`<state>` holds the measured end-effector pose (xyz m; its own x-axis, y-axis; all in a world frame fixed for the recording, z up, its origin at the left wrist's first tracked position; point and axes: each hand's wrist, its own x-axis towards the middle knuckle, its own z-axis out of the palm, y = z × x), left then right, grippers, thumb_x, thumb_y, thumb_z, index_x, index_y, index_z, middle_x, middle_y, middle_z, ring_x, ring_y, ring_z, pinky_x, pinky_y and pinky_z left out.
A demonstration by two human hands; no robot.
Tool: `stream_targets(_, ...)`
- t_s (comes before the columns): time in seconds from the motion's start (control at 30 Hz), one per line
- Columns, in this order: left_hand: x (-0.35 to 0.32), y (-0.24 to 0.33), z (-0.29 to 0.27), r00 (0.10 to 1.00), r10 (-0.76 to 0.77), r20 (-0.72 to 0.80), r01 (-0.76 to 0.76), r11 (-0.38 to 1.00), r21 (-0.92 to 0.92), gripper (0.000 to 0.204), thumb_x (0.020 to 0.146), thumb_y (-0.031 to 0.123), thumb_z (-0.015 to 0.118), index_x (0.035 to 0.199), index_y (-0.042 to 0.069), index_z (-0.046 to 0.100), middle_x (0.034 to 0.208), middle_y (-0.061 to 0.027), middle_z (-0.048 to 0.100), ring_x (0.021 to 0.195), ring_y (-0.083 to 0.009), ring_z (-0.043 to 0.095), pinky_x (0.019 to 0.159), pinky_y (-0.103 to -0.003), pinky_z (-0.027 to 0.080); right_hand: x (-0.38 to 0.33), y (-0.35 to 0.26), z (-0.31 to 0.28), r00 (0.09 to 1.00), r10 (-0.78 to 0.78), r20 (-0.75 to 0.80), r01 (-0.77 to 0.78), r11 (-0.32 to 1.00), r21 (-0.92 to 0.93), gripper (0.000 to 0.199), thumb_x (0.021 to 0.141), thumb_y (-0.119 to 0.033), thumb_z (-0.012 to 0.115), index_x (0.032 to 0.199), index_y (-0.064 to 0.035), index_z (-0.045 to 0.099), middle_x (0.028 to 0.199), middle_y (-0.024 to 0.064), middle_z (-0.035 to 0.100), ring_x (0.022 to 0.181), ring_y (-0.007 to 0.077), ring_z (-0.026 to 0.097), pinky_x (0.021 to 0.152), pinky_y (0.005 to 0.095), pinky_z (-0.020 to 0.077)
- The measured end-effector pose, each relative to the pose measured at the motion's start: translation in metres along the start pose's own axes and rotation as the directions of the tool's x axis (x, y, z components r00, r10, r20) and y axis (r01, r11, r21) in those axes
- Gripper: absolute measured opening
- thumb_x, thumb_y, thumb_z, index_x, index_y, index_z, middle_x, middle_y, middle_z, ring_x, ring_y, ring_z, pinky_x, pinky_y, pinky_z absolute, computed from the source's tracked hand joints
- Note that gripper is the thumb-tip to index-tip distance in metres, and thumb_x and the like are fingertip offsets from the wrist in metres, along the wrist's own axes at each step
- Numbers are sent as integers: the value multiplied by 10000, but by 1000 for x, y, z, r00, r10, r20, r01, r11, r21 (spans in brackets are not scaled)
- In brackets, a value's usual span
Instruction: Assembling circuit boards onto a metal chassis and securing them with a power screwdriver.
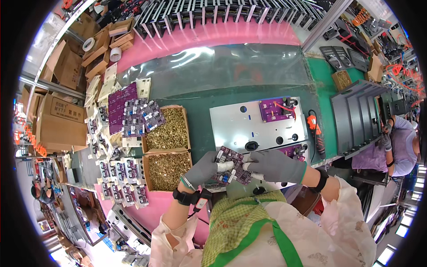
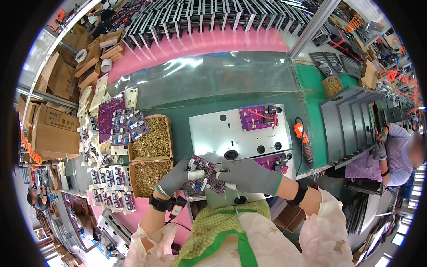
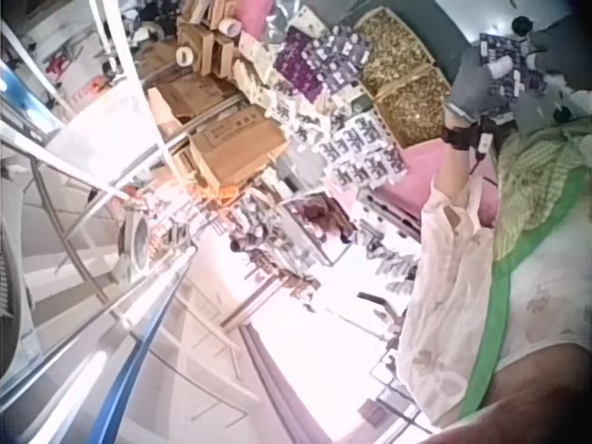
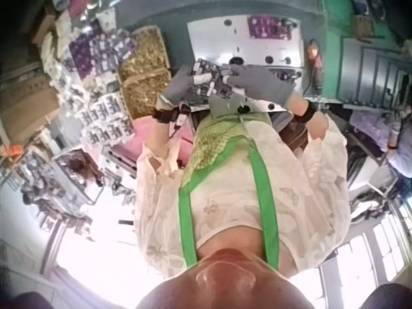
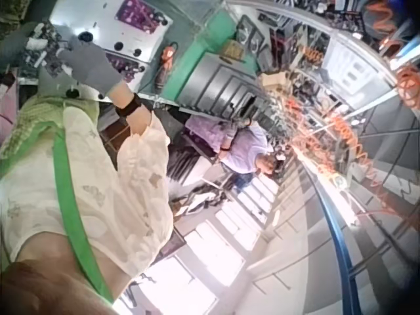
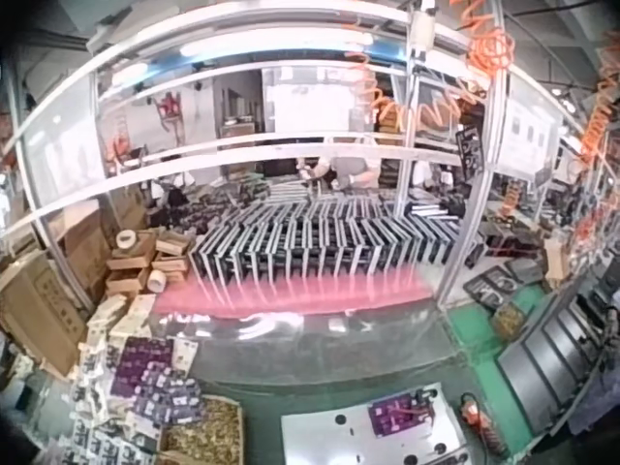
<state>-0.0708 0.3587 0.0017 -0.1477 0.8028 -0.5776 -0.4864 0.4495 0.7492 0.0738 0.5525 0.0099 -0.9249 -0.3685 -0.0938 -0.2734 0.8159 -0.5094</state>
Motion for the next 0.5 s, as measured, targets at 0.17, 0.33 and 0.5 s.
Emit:
stream_targets(0.17, 16, -17, -17, 987, 143, -70, -159, 875, -457, 372, 829, 181, 614, 1139, -4, 523, 975, -56, 614, 826, -134, 608, 729, -294, 511, 10, 27, 5, 980, 182, 82, -173, 979, -108, 266, 771, -213, 613, 1014, -123, 554, 946, 78, 525, 738, 286, 603, 611, 388, 479)
stream_targets(0.33, 17, -42, -19, 966, 147, -212, -232, 853, -468, 436, 836, 199, 604, 1211, 16, 475, 1072, -92, 599, 925, -171, 607, 817, -339, 508, 31, 64, 32, 890, 449, -74, -448, 894, 36, 292, 815, -287, 567, 1054, -121, 538, 1001, 104, 530, 750, 315, 601, 666, 417, 486)
stream_targets(0.5, 9, -52, -12, 965, 246, -95, -256, 790, -557, 683, 857, 560, 474, 1263, 14, 423, 1122, -119, 577, 993, -196, 585, 860, -355, 490, 43, 72, 45, 868, 470, -161, -475, 880, 7, 322, 787, -347, 598, 1005, -111, 569, 971, 76, 542, 782, 298, 598, 678, 416, 484)
